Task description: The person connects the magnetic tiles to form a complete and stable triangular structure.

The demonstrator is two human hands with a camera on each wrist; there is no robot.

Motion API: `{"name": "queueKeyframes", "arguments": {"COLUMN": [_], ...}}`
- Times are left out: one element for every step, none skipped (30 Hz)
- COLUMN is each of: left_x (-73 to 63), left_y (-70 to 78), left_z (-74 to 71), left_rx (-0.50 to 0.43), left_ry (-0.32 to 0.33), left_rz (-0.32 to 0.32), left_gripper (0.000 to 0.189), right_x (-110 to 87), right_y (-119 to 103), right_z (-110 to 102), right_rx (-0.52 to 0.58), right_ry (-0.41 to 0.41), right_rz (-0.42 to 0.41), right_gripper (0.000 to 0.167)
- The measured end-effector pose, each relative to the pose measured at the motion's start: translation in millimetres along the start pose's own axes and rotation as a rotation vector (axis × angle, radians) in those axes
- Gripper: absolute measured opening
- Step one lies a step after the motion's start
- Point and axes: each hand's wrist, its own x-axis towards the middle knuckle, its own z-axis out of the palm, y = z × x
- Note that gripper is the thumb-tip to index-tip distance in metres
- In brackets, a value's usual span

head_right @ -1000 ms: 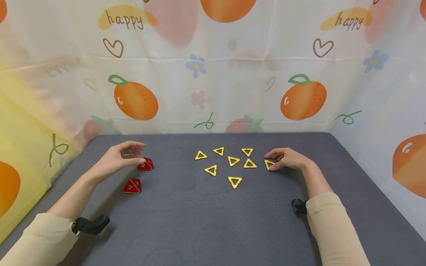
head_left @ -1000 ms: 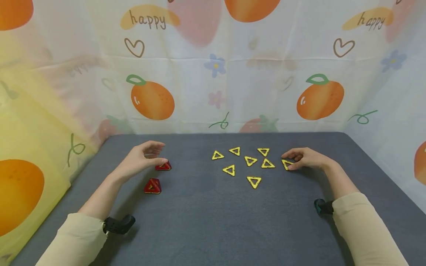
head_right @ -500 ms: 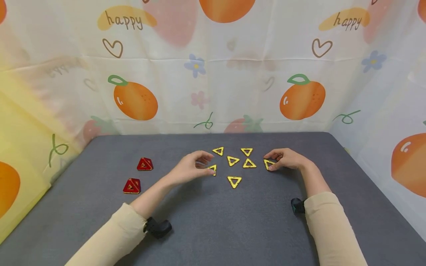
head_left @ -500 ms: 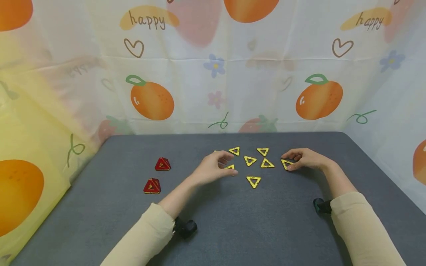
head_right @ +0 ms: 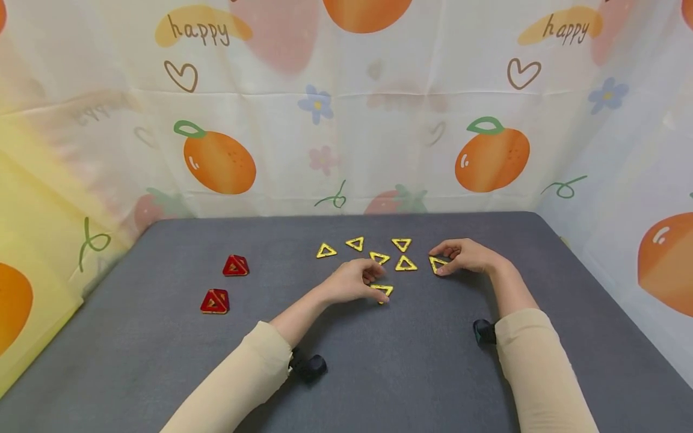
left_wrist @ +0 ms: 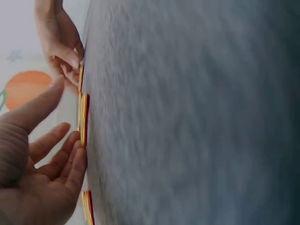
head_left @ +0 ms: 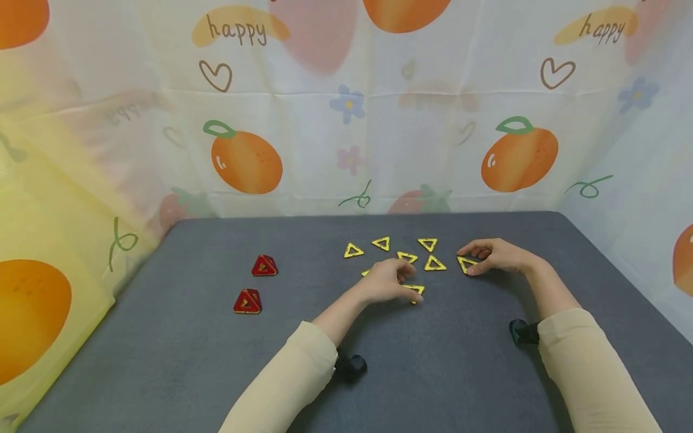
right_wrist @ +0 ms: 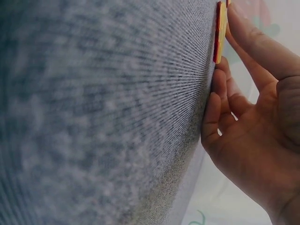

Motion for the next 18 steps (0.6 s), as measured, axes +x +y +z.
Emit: {"name": "queueKeyframes", "arguments": {"left_x": [0.7, 0.9, 0.9, 0.7, 0.6, 0.6, 0.2, -0.1, 0.0, 0.0, 0.0, 0.1, -0.1, -0.2, -0.3, -0.5, -0.4, -0.6], "left_y": [0.5, 1.2, 1.2, 1.1, 0.9, 0.5, -0.2, -0.7, -1.3, -1.7, -1.9, -2.1, -2.1, -2.3, -2.4, -2.4, -2.6, -2.4], "left_z": [1.9, 3.1, 3.9, 4.7, 5.2, 5.4, 4.8, 4.1, 3.6, 3.3, 3.1, 3.0, 2.9, 3.0, 3.1, 3.3, 3.7, 3.9], "left_rx": [0.006, 0.010, 0.012, 0.012, 0.013, 0.016, 0.018, 0.018, 0.020, 0.021, 0.025, 0.027, 0.031, 0.032, 0.033, 0.033, 0.035, 0.037], "left_ry": [-0.007, -0.013, -0.017, -0.021, -0.022, -0.023, -0.023, -0.025, -0.026, -0.027, -0.028, -0.029, -0.030, -0.031, -0.032, -0.031, -0.030, -0.030], "left_rz": [0.000, 0.002, 0.006, 0.010, 0.013, 0.018, 0.025, 0.029, 0.031, 0.034, 0.037, 0.043, 0.048, 0.052, 0.055, 0.059, 0.060, 0.060], "left_gripper": [0.055, 0.054, 0.052, 0.051, 0.050, 0.048, 0.048, 0.047, 0.047, 0.046, 0.045, 0.045, 0.044, 0.044, 0.043, 0.042, 0.042, 0.041], "right_x": [-0.3, -0.4, -0.5, -0.7, -1.0, -1.2, -0.8, -0.4, -0.2, -0.1, 0.0, 0.0, -0.1, -0.3, -0.5, -0.9, -1.1, -1.3], "right_y": [0.2, 0.0, -0.1, 0.1, 0.6, 0.8, 0.1, -0.5, -0.9, -1.3, -1.6, -1.9, -1.9, -1.9, -1.8, -1.5, -1.4, -1.3], "right_z": [-0.3, -0.5, -0.8, -0.8, -1.0, -1.1, -1.5, -1.7, -1.9, -2.0, -2.0, -1.8, -1.7, -1.6, -1.4, -1.2, -1.0, -0.8], "right_rx": [-0.004, -0.008, -0.010, -0.013, -0.017, -0.017, -0.019, -0.020, -0.022, -0.024, -0.025, -0.025, -0.027, -0.028, -0.029, -0.030, -0.030, -0.028], "right_ry": [0.000, 0.000, 0.000, -0.001, -0.001, -0.001, 0.000, 0.001, 0.002, 0.002, 0.003, 0.004, 0.004, 0.005, 0.005, 0.004, 0.004, 0.005], "right_rz": [0.000, -0.001, -0.002, -0.002, -0.003, -0.003, -0.005, -0.006, -0.007, -0.007, -0.007, -0.006, -0.006, -0.007, -0.008, -0.010, -0.011, -0.012], "right_gripper": [0.057, 0.057, 0.056, 0.056, 0.056, 0.056, 0.055, 0.055, 0.055, 0.055, 0.054, 0.054, 0.054, 0.053, 0.053, 0.053, 0.053, 0.052]}}
